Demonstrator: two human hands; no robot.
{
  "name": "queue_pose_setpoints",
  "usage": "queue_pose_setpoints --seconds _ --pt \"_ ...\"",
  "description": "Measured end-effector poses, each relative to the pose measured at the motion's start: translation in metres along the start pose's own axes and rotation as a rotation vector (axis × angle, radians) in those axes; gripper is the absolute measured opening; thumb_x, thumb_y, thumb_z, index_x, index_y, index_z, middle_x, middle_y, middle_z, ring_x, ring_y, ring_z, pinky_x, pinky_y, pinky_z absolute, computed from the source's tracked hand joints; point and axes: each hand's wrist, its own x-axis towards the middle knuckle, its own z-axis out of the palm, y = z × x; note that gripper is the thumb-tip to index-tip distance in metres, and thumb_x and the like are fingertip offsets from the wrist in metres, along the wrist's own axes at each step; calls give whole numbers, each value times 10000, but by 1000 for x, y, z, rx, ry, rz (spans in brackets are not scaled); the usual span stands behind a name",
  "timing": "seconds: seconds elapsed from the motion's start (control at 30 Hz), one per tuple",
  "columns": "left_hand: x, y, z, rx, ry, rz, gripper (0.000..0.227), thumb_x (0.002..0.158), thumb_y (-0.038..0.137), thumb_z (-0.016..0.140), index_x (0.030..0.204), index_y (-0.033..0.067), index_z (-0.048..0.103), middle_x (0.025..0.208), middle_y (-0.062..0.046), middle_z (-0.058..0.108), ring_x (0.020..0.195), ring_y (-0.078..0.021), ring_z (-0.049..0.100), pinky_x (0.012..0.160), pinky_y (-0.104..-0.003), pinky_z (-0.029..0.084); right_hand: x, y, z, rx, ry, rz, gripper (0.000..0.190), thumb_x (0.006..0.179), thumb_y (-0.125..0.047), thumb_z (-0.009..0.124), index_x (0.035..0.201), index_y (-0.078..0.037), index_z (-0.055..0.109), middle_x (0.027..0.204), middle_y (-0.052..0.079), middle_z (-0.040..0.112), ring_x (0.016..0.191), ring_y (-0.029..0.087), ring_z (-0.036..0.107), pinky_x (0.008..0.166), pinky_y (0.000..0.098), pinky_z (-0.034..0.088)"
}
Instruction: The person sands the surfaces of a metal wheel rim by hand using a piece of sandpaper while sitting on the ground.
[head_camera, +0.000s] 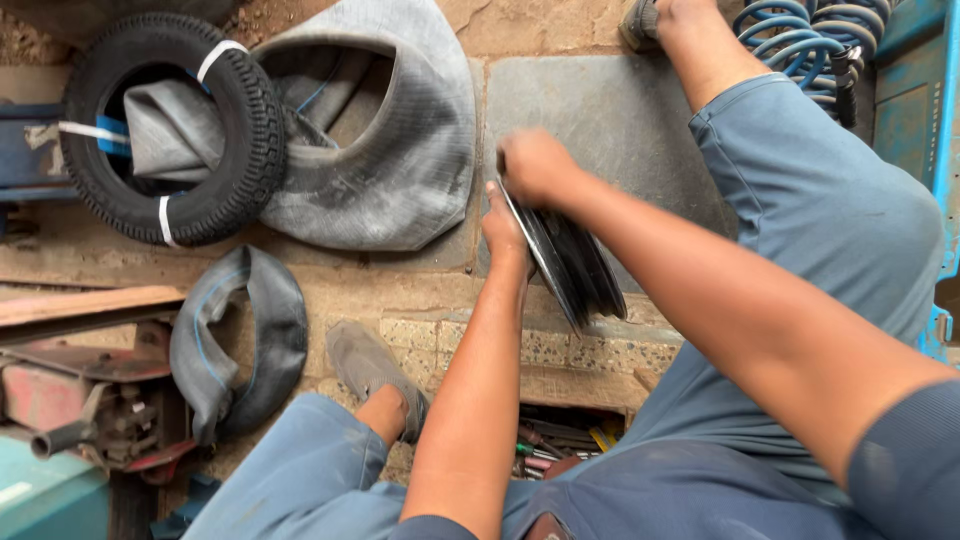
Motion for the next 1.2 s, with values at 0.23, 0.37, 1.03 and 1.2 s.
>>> queue_pose_setpoints --seconds 0.23,0.37,1.03,1.2 --pt "4 20 5 78 77 30 751 1045 604 389 924 -48 743 812 -121 745 740 -244 711 751 -371 561 -166 -18 2 150 235 -53 75 873 -106 656 921 -50 674 793 177 676 728 356 673 698 476 536" --pt "-23 34 -4 -102 -13 232 542 1042 468 446 937 3 703 814 -78 736 746 -224 693 736 -365 561 -97 -17 -2 183 177 66 73 893 -120 662 929 -70 701 832 192 706 769 385 684 725 487 535" --pt "-62 6 2 -228 4 290 543 1047 449 427 1030 -10 717 955 -64 732 860 -169 678 793 -321 545 -97 -24 -11 260 300 -48 126 883 -157 682 929 -39 678 861 207 699 780 398 679 693 487 530" --pt "-61 6 -3 -468 -51 6 434 1037 356 485 1055 -26 691 951 -81 710 837 -208 666 748 -364 549 -131 -14 14 252 263 -60 96 906 -134 630 921 -58 687 826 179 704 758 351 696 716 473 544"
